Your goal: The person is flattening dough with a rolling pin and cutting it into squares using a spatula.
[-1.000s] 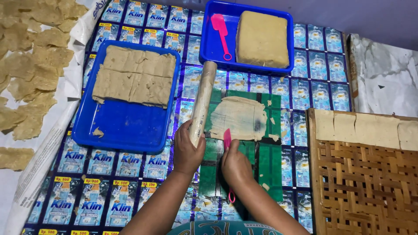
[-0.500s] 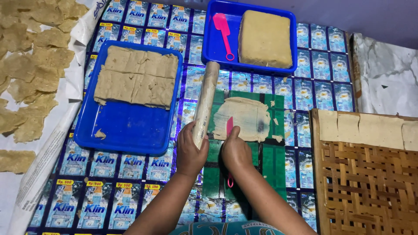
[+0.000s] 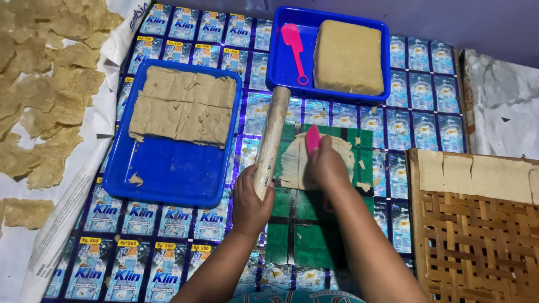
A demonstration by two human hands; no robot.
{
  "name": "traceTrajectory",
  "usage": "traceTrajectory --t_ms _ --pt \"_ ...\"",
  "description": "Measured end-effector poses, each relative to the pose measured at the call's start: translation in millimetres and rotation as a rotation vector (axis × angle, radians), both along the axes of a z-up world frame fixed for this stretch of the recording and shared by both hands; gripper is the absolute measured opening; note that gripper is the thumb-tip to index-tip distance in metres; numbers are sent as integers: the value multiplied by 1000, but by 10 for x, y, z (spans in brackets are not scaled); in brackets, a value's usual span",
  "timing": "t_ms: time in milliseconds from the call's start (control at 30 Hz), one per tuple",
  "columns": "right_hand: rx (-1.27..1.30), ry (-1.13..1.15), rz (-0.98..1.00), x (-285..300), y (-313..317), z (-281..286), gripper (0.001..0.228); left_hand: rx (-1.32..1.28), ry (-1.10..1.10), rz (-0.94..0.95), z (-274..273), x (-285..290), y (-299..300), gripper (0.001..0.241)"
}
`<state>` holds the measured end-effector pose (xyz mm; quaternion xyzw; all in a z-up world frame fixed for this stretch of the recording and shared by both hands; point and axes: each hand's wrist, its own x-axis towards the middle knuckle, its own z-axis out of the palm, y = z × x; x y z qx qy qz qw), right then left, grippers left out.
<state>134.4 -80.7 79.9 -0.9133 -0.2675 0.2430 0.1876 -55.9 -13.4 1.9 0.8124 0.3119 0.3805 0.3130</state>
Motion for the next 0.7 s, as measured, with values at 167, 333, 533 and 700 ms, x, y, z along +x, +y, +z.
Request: traceTrajectory --t_ms 167,333,533,700 --pt "52 -42 -64 400 -733 275 42 -24 6 -4 1 -9 -14 49" --pt "115 -65 -136 549 -1273 274 55 -11 11 3 -21 11 -31 50" --pt "-123 -498 204 744 -1617 -236 15 -28 13 7 26 8 -52 50" --pt "-213 -684 398 759 -1589 -378 7 -32 13 -5 47 2 -50 48"
